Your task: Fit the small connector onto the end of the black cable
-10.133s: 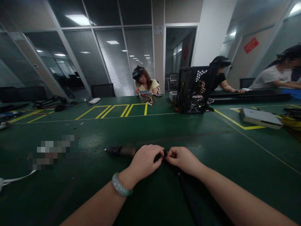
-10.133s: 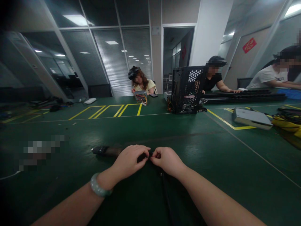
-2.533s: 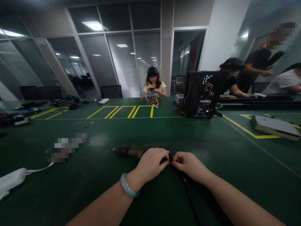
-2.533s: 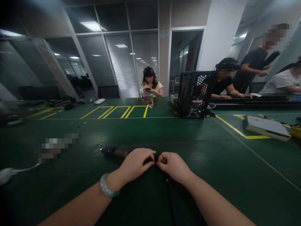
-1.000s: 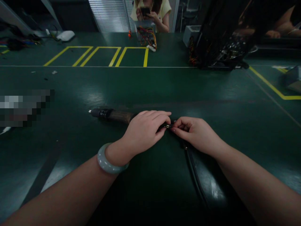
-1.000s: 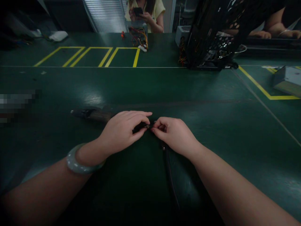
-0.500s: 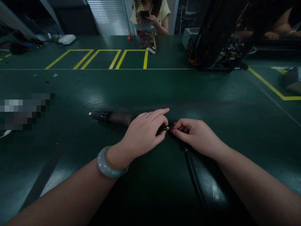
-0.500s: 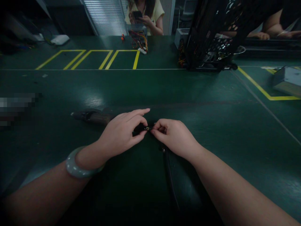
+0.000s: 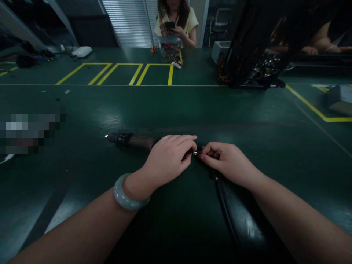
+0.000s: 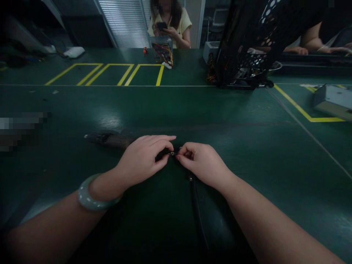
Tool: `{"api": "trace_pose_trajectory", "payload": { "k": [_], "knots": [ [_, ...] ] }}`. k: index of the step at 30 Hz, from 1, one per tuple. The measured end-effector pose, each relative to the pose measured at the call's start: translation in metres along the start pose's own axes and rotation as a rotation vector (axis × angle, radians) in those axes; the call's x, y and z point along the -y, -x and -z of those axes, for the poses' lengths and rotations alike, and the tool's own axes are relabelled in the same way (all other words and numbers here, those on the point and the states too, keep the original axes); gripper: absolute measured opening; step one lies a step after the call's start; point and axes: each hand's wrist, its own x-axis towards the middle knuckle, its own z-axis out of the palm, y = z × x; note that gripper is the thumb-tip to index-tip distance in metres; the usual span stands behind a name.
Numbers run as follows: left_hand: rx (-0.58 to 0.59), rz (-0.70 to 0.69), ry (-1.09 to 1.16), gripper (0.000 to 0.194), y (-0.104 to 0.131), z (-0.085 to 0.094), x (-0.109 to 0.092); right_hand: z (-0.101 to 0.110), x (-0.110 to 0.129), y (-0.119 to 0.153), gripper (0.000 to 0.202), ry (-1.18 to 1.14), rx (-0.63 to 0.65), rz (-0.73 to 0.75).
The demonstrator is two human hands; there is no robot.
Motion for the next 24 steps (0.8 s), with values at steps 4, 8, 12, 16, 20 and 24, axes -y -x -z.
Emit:
{"api": "trace_pose_trajectory", "payload": {
  "k": [4, 8, 12, 16, 20, 24],
  "knots": [
    [-0.008, -0.001, 0.023, 0.016, 0.0, 0.001, -0.002, 0.0, -0.002, -0.001, 0.012, 0.011, -0.004, 0.022],
    [-0.026, -0.001, 0.008, 0.014, 0.001, 0.0, -0.002, -0.001, -0.006, -0.002, 0.012, 0.014, -0.017, 0.04],
    [-0.024, -0.013, -0.017, 0.018, 0.002, -0.002, -0.001, -0.002, -0.008, -0.002, 0.016, 0.028, -0.03, 0.045],
    [-0.033, -0.032, -0.012, 0.019, 0.002, -0.004, 0.001, -0.002, -0.009, -0.003, 0.018, 0.04, -0.046, 0.066],
    [-0.028, -0.034, 0.007, 0.017, 0.002, -0.008, 0.004, -0.003, -0.011, -0.004, 0.02, 0.029, -0.044, 0.077],
    [-0.009, -0.062, 0.019, 0.018, 0.003, -0.01, 0.005, -0.002, -0.011, -0.004, 0.023, 0.039, -0.038, 0.084]
  ]
}}
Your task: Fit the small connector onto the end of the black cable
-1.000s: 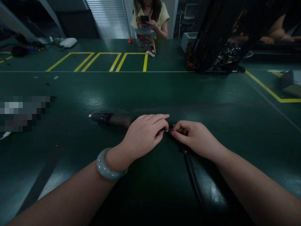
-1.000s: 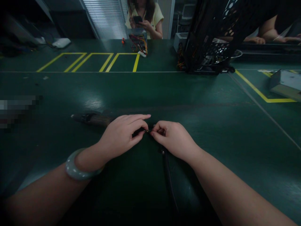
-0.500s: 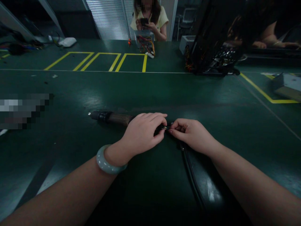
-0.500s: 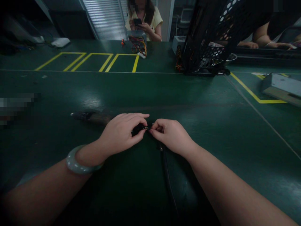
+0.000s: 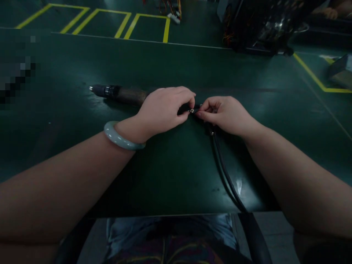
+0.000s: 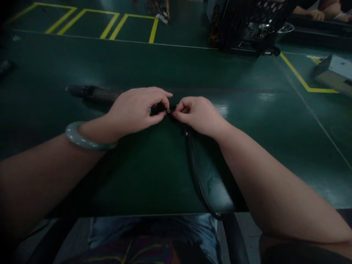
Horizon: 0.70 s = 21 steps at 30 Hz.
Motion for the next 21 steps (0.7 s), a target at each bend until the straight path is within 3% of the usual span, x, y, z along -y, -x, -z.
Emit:
{"api": "trace_pose_trajectory", "payload": {
  "k": [21],
  "knots": [
    [-0.016, 0.045, 0.031, 0.025, 0.0032, 0.0006, -0.0023, 0.0019, -0.0022, -0.0028, 0.018, -0.005, 0.038, 0.018]
  ]
}}
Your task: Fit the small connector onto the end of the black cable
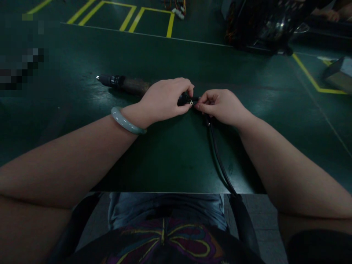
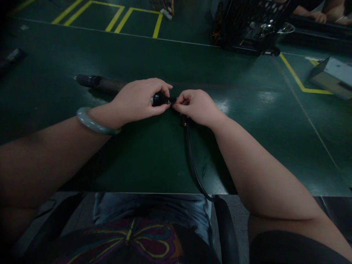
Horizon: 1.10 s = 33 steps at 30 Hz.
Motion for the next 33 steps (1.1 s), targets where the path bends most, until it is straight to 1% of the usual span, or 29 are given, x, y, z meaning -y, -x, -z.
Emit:
{"api": "trace_pose_trajectory", "payload": {
  "k": [3, 10, 15, 25, 30, 33],
  "knots": [
    [0.006, 0.003, 0.011, 0.023, 0.0, 0.0003, 0.0003, 0.0001, -0.0001, 0.0001, 0.019, 0.015, -0.002, 0.003],
    [0.033, -0.051, 0.001, 0.022, -0.0011, 0.0009, 0.0002, -0.0003, 0.0013, 0.0009, 0.02, 0.021, -0.022, 0.004],
    [0.001, -0.046, -0.05, 0.026, -0.0012, 0.0019, -0.002, -0.0004, -0.0005, 0.0005, 0.021, 0.014, -0.014, 0.011],
    [0.019, -0.126, -0.077, 0.02, -0.0025, 0.0013, 0.0016, -0.0009, -0.0017, 0.0008, 0.023, 0.024, -0.026, 0.026],
    [-0.004, -0.098, -0.084, 0.023, -0.003, 0.0011, 0.0015, -0.0013, 0.0004, 0.0022, 0.022, 0.031, -0.034, 0.015],
    [-0.026, -0.07, -0.092, 0.02, -0.003, 0.0013, 0.0008, -0.0013, 0.0024, 0.0031, 0.022, 0.031, -0.026, 0.003]
  ]
}}
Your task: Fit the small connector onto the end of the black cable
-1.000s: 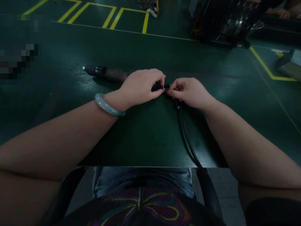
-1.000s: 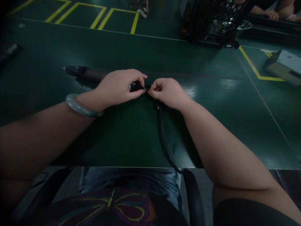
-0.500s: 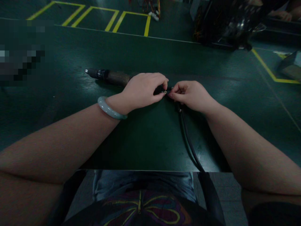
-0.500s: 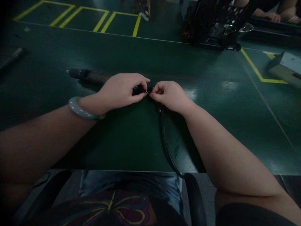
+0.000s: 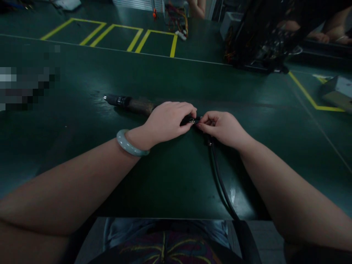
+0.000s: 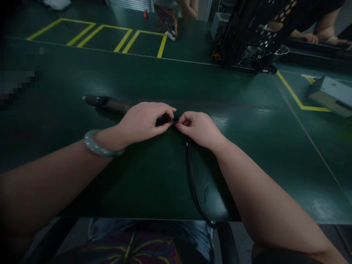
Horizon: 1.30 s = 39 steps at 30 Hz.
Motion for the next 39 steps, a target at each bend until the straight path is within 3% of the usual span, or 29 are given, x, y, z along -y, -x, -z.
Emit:
{"api": "trace_pose_trajectory", "payload": {
  "k": [16, 27, 39],
  "knots": [
    [0.004, 0.065, 0.014, 0.018, -0.0004, 0.0025, 0.0005, -0.0002, -0.0004, -0.0005, 0.021, 0.003, 0.026, -0.021],
    [0.014, 0.0, 0.019, 0.009, -0.0002, 0.0039, 0.0003, 0.0001, -0.0018, -0.0001, 0.019, 0.0, 0.026, -0.014],
    [-0.026, 0.02, 0.025, 0.017, 0.0025, 0.0044, -0.003, 0.0011, 0.0066, 0.0029, 0.018, 0.022, -0.003, 0.012]
  ]
}}
